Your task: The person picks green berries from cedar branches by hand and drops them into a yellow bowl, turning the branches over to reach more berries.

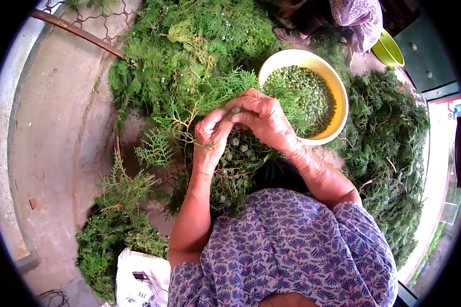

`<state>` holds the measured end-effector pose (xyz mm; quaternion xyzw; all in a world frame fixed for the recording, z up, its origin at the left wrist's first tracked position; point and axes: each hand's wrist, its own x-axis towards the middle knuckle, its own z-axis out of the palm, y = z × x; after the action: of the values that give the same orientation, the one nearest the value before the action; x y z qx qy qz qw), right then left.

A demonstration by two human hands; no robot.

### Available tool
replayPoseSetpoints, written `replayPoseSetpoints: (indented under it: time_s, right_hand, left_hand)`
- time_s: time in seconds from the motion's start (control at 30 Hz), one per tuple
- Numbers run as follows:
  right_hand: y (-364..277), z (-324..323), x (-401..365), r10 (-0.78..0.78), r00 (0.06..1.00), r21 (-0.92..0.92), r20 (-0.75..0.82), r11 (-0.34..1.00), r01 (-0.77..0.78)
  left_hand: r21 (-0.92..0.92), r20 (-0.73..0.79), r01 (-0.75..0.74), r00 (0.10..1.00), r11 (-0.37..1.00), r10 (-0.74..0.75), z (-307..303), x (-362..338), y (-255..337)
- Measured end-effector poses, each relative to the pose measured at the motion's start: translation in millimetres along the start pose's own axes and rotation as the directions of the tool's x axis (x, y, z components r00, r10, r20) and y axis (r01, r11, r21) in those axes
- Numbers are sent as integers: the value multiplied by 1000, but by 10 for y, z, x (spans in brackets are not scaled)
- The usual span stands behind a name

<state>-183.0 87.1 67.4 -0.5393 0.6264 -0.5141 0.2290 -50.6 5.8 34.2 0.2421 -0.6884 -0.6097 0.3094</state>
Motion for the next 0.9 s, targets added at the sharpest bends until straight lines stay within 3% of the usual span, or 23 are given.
replayPoseSetpoints:
  time_s: [0.07, 0.13, 0.17, 0.2, 0.27, 0.33, 0.4, 0.47, 0.53, 0.6, 0.63, 0.67, 0.73, 0.87, 0.9]
  right_hand:
    - [38, 12, 11, -21, 999, 4, -47, 1000, 21]
    - [23, 3, 27, 299, 954, 226, 29, 928, -298]
    - [27, 16, 40, 413, 908, 380, 75, 830, -408]
    - [26, 3, 42, 413, 907, 381, 75, 829, -409]
    - [35, -58, 54, 544, 831, 680, 116, 566, -466]
    - [216, -86, 86, 515, 856, 827, 51, 458, -326]
    - [229, -173, 57, 458, 885, 885, 88, 372, -281]
    - [-30, -222, 46, 505, 860, 909, 66, 325, -261]
    - [-21, -249, -71, 338, 935, 904, 104, 361, -231]
    - [-54, -226, -183, 383, 920, 626, 89, 697, -351]
    - [-45, -153, -203, 276, 961, 384, 2, 887, -256]
    - [28, -88, -216, 27, 997, -56, -74, 998, -32]
    - [158, 36, -242, -66, 997, -166, -28, 984, 61]
    - [234, 91, -226, 23, 997, -336, 76, 942, 3]
    - [217, 99, -216, 47, 997, -365, 68, 931, -19]
  left_hand:
    - [-73, 11, 45, 999, 996, -44, 30, 10, 52]
    - [-109, 5, 97, 995, 989, -97, 53, 15, 121]
    - [-148, 9, 115, 993, 982, -115, 54, 25, 113]
    - [-187, 12, 132, 991, 973, -132, 55, 28, 100]
    - [-157, 27, 122, 992, 980, -120, 21, 12, -39]
    - [-218, -13, 188, 981, 958, -196, 18, -10, -74]
    - [-263, -20, 173, 983, 949, -185, 18, 15, -79]
    - [-355, -39, 145, 985, 924, -170, 20, 20, -94]
    - [-377, -43, 151, 983, 914, -181, 14, 3, -93]
    - [-394, -78, 163, 975, 905, -210, 25, -6, -114]
    - [-384, -76, 153, 978, 911, -196, 17, -1, -145]
    - [-385, -75, 154, 978, 910, -197, 10, 1, -162]
    - [-389, -55, 162, 979, 907, -198, -3, -2, -186]
    - [-346, -70, 181, 974, 921, -217, 29, 9, -193]
    - [-263, -93, 133, 982, 956, -162, 39, 7, -216]
